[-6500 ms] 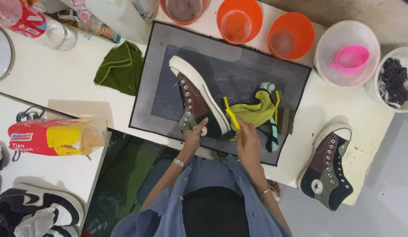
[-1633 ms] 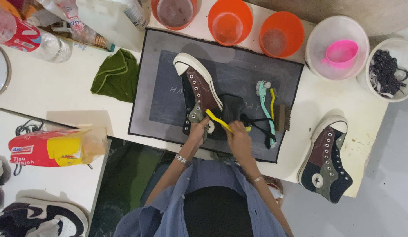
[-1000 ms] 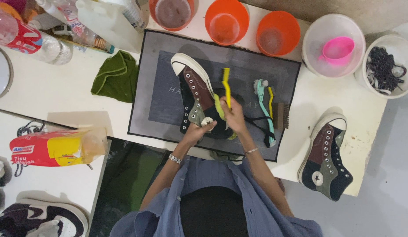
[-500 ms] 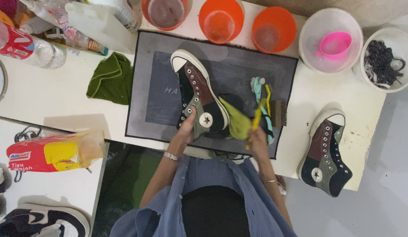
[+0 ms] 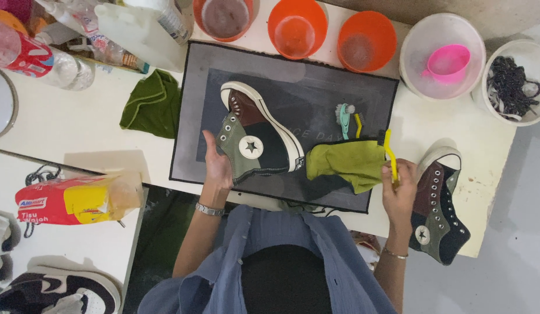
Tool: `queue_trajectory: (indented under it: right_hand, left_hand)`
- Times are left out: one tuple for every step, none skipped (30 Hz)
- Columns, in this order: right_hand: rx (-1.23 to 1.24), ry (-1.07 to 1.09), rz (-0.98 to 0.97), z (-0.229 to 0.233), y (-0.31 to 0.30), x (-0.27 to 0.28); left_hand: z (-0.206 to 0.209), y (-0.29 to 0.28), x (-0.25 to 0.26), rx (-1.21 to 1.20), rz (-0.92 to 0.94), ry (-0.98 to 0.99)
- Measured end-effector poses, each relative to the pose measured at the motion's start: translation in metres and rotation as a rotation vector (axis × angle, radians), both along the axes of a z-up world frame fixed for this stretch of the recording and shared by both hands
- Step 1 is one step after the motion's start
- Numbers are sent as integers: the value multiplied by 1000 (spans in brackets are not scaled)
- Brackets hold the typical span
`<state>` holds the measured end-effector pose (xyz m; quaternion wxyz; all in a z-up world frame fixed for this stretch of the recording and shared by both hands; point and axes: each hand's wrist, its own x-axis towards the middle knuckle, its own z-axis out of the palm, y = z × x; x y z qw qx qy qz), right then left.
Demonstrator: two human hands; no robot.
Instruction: Deep cleaning a canvas high-top sneaker using brushes, cleaning solution, and a cloth.
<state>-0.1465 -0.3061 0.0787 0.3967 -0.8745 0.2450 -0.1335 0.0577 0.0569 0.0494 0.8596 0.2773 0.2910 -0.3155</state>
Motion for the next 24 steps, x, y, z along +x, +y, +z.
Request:
queue_trajectory:
  right_hand:
    - [0,-2,4,6,11,8]
    - [91,-48,27,11,22,16]
    - [181,-95,50,17,33,24]
    - [180,-97,52,19,44,33]
    - [273,-131,59,21,55,42]
    - [365,-163,65,23,67,50]
    - [364,-164,65,27,73,59]
    - [410,-173,69,32,79,68]
    - [455,-181,74,37,85,77]
    - [452,-188,80,41,86,82]
    - [463,-193,66,45,87,86]
    - [473,-196,51,50,89,89]
    - [469,-201,55,45,77,99]
    - [392,-191,101,40,65,105]
    - [314,-181,145,34,54,112]
    - [312,-183,146,38,51,125]
    - [273,-170,166,41,48,137]
    - [230,-160,185,46,43,152]
    - [225,-166,186,50,39,168]
    - [138,-162,251,53,36,183]
    - [51,-157,315,56,34,198]
    - [49,-163,320,51,34,216]
    - [-50,-188,304,45,33,233]
    - [-150,-210,285,40,32,250]
  left_hand:
    - [10,-3,-2,0,4,-2]
    - [20,-6,-3,-37,16,11]
    - [30,-10,-4,-75,28,23]
    - [46,-14,-5,-76,29,20]
    - [63,-19,-6,-97,28,42]
    - [79,-23,-8,-118,26,65]
    - [83,-25,-9,-119,26,64]
    - [88,-26,-11,-152,68,31]
    - [93,-27,-12,-185,111,-1]
    - [101,-26,-16,-188,114,-10]
    - [110,-26,-20,-238,83,-32]
    - [119,-25,-25,-287,52,-52]
    - [108,-22,-30,-291,53,-58]
    - [97,-19,-37,-400,30,-179]
    - [86,-15,-44,-508,6,-299]
    - [77,-16,-49,-510,6,-302]
    - [68,-17,-53,-541,27,-305]
    - [59,-20,-55,-575,46,-312]
    - [62,-26,-56,-580,45,-318]
    - [65,-31,-58,-522,155,-259]
    - [68,-36,-59,-463,265,-197]
    - [60,-34,-62,-465,268,-204]
    - [53,-31,-65,-496,303,-195]
    - [45,-30,-67,-528,336,-181]
